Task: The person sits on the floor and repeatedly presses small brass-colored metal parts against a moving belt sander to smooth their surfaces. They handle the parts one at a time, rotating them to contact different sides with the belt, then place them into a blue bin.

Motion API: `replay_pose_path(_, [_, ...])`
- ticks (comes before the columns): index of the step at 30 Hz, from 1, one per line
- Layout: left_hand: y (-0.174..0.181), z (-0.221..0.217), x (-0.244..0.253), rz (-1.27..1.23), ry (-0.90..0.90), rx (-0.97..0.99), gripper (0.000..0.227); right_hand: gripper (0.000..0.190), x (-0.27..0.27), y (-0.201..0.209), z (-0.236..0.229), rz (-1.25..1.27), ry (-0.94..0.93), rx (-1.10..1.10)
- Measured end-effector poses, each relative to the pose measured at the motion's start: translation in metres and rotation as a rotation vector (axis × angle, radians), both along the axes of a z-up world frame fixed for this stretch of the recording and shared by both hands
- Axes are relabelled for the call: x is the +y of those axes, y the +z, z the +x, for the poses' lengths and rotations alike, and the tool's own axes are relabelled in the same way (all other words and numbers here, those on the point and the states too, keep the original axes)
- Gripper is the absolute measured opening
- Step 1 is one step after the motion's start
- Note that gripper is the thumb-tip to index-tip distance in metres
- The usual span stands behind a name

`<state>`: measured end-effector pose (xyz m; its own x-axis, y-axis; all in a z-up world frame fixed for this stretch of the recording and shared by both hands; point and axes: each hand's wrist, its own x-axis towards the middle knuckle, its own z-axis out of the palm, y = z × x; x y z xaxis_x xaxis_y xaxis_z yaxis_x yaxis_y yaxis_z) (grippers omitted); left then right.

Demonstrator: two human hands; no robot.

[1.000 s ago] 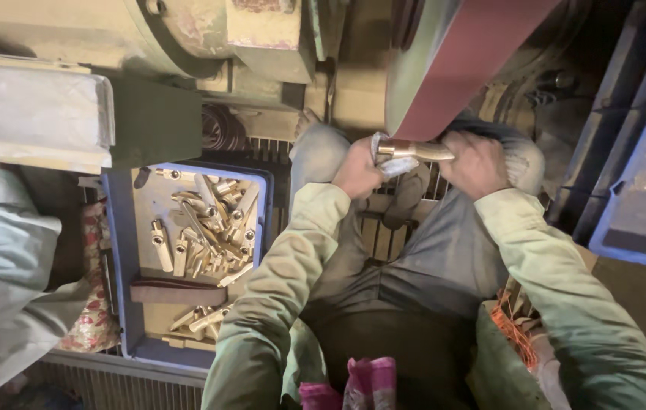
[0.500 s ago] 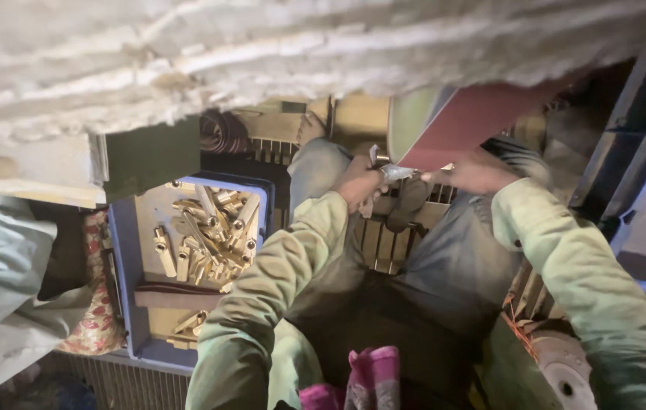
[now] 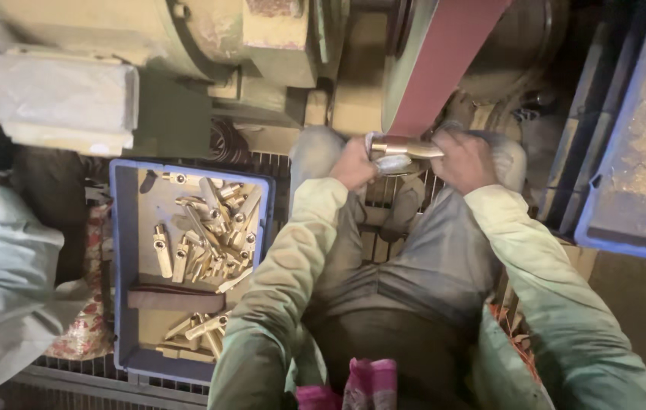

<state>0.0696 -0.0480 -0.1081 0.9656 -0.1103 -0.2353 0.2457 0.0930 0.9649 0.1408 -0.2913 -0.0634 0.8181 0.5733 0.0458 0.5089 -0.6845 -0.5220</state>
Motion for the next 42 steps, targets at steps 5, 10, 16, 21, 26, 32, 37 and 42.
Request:
replay_pose_path(5, [0.007, -0.006, 0.02, 0.067, -0.15, -0.338, 0.04, 0.037, -0.018, 0.023, -0.032, 0.326, 0.045, 0.313])
replay_pose_path(10, [-0.029, 0.009, 0.013, -0.102, -0.203, 0.182, 0.038, 0.032, -0.029, 0.021, -0.024, 0.392, -0.26, 0.853])
replay_pose_path(16, [-0.057, 0.01, -0.018, -0.181, 0.12, 0.423, 0.031, 0.021, -0.001, 0.02, 0.0, 0.592, -0.438, 1.166])
replay_pose_path(21, [-0.043, 0.008, -0.028, -0.279, 0.239, 0.402, 0.037, 0.016, 0.01, 0.025, -0.002, 0.626, -0.507, 1.226])
replay_pose_path(26, [-0.011, 0.01, -0.016, -0.268, 0.192, 0.449, 0.029, 0.015, 0.018, 0.029, -0.001, 0.608, -0.471, 1.196])
replay_pose_path(32, [0.013, 0.011, 0.002, -0.259, 0.211, 0.506, 0.032, 0.017, 0.039, 0.027, 0.003, 0.623, -0.588, 1.235])
replay_pose_path(37, [0.013, 0.01, 0.004, -0.315, 0.266, 0.495, 0.03, 0.023, 0.047, 0.026, 0.004, 0.618, -0.636, 1.24])
replay_pose_path(42, [-0.001, 0.011, -0.01, -0.304, 0.233, 0.485, 0.027, 0.018, 0.027, 0.022, 0.004, 0.652, -0.526, 1.229])
